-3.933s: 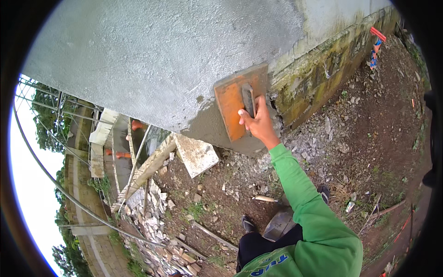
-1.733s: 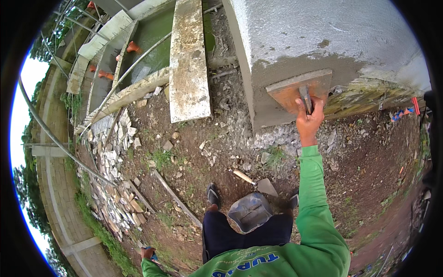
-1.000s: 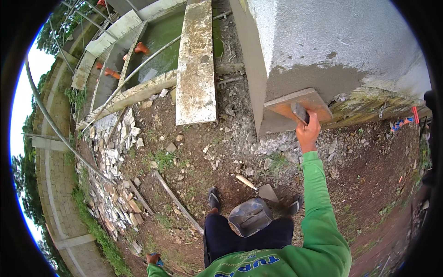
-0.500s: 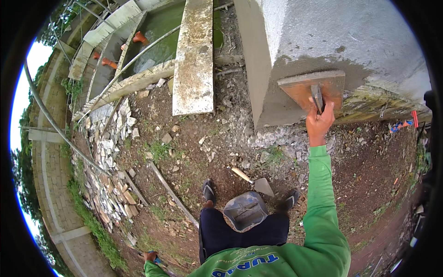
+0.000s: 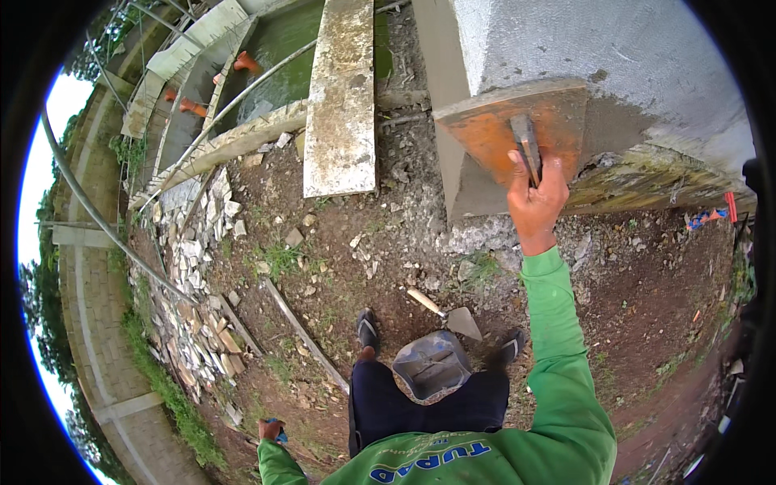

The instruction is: The person smooths wet cement on a vertical wall using a trowel and a sponge. They repeatedly apply and level the cement, occasionally dipping the sponge into a bucket of water to clean the tool and continue smoothing the surface.

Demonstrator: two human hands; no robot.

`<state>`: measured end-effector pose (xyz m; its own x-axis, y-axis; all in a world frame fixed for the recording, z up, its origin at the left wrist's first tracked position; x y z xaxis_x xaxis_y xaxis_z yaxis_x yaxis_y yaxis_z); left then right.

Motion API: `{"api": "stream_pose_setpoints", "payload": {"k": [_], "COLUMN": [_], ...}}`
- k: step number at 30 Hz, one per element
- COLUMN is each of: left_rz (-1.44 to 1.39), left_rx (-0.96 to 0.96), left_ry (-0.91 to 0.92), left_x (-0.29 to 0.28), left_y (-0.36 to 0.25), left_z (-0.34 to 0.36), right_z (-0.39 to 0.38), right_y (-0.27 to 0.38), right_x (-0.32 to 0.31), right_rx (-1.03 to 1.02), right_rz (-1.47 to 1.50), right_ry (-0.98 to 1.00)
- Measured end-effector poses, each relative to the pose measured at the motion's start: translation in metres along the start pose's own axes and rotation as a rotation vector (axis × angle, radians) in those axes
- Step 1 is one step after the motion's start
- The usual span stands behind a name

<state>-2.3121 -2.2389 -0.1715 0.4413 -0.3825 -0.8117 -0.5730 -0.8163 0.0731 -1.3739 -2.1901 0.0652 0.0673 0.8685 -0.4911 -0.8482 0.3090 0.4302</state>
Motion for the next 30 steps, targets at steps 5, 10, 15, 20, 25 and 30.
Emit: {"api": "stream_pose_setpoints", "payload": {"k": [5,10,15,20,25,30], "left_rz": [-0.047,-0.024,-0.005,0.007,-0.002,0.017], "left_rx": [0.117,0.054,0.04,0.086,0.103,0.239], "left_ry": [0.021,-0.072,0.064,0.017,-0.012,0.021], "left_x": [-0.002,-0.047,0.005,-0.007,-0.021,0.023], "left_y": [-0.018,0.044,-0.02,-0.032,-0.014,-0.082], "left_z": [0.021,0.019,-0.012,0.001,-0.017,-0.03], "right_z": [-0.074,-0.015,-0.022,-0.066,0.024,-0.048], "right_y": [-0.028,-0.068,-0.029,-0.115,-0.05,-0.019], "right_x": [0.061,-0.016,0.013,0.007,-0.048,0.039], "right_rx": [-0.115,-0.037,-0.054,-0.055,0.089,-0.151], "right_rz": [-0.186,-0.128,-0.084,-0.298,-0.078,-0.147], "right_ry": [0.246,-0.091,0.091,0.135,-0.097,0.193]}}
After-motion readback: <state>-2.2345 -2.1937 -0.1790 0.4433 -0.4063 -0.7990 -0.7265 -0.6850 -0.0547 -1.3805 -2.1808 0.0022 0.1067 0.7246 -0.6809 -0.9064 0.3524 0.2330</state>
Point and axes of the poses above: each hand's wrist, its own z-axis towards the middle knuckle, its own x-axis out of the palm, y = z × x, the point moved 10 cm from there along z, towards the middle knuckle, and after that the axes turned 10 degrees about -z, right-handed, at the moved point
